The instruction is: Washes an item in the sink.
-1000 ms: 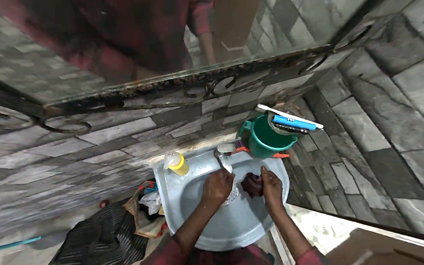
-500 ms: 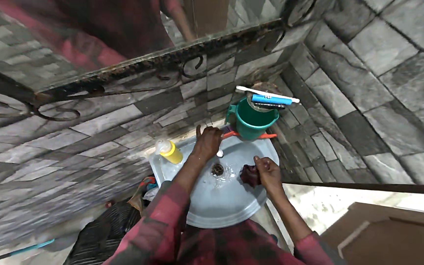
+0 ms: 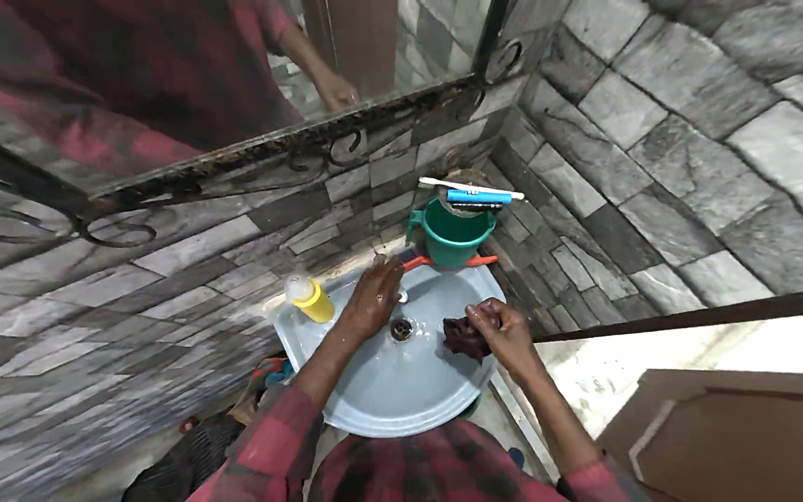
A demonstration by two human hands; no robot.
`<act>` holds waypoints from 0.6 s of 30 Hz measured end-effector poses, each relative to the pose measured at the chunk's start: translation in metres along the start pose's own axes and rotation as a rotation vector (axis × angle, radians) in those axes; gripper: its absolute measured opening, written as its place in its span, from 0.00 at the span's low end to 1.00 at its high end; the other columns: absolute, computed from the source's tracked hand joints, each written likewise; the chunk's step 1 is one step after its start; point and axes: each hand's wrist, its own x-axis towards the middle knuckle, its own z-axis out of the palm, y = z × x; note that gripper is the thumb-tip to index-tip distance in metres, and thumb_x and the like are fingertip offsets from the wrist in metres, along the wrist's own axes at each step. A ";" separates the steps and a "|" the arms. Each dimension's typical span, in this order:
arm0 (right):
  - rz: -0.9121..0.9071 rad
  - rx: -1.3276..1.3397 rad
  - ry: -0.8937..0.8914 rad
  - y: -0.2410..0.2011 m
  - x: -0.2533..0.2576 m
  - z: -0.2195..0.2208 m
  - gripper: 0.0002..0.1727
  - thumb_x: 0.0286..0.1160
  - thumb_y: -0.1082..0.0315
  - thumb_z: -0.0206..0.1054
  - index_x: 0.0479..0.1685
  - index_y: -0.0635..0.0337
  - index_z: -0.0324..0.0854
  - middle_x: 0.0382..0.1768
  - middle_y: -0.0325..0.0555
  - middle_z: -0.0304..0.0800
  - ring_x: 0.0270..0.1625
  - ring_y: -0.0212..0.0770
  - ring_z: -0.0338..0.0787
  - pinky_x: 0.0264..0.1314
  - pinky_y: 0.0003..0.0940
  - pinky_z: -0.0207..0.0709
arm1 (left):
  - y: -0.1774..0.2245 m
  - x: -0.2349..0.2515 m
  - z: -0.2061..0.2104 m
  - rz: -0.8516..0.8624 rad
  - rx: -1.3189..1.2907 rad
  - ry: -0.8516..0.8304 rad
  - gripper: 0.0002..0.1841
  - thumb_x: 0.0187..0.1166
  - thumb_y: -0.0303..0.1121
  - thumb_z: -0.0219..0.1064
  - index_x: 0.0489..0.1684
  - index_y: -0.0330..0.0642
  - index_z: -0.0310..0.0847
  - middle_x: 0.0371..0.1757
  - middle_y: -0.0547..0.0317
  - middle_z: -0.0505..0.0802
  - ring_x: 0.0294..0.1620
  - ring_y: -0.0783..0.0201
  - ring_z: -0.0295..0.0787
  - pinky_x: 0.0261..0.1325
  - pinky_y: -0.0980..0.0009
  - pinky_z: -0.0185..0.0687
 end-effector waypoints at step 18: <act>0.077 0.420 0.122 -0.114 -0.006 0.025 0.14 0.86 0.56 0.63 0.63 0.50 0.77 0.49 0.41 0.88 0.45 0.37 0.89 0.45 0.40 0.87 | 0.043 -0.026 0.017 -0.405 -1.624 -0.536 0.47 0.82 0.74 0.26 0.68 0.42 0.76 0.50 0.47 0.93 0.51 0.51 0.94 0.55 0.52 0.91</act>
